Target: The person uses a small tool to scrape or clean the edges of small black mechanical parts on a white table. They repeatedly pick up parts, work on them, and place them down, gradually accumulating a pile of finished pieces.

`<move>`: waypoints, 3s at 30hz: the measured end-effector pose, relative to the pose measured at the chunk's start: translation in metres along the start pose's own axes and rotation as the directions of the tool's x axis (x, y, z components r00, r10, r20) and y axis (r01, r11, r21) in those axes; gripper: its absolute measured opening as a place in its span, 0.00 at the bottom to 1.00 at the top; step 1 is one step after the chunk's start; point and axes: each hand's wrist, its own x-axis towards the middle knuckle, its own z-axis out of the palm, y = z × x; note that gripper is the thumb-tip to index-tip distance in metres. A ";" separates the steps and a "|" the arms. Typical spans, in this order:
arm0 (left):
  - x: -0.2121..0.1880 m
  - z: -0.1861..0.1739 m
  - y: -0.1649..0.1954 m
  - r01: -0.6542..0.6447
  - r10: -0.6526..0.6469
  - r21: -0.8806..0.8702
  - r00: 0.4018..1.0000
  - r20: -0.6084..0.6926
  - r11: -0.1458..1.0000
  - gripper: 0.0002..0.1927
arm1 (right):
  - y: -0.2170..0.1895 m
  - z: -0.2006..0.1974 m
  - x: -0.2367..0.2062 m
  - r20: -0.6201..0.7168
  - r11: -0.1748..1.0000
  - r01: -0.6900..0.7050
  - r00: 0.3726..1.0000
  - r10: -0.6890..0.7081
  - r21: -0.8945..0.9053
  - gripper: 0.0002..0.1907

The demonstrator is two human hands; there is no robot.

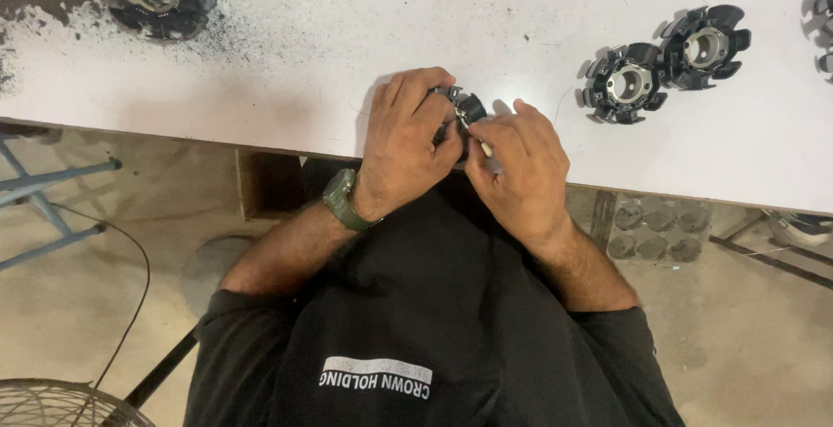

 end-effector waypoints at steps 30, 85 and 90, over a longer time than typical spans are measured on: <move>0.018 -0.034 0.018 -0.085 0.084 -0.002 0.982 0.166 0.996 0.10 | 0.012 -0.004 -0.007 -0.034 0.993 -0.017 0.999 0.021 0.118 0.14; 0.029 -0.161 -0.091 0.120 -0.003 0.670 0.985 -0.174 0.733 0.48 | 0.020 -0.018 -0.017 -0.262 0.970 -0.044 0.959 0.108 0.239 0.09; 0.026 -0.084 -0.015 0.011 -0.137 0.493 0.966 0.220 0.870 0.50 | 0.025 -0.014 -0.017 -0.254 0.969 -0.042 0.961 0.106 0.243 0.09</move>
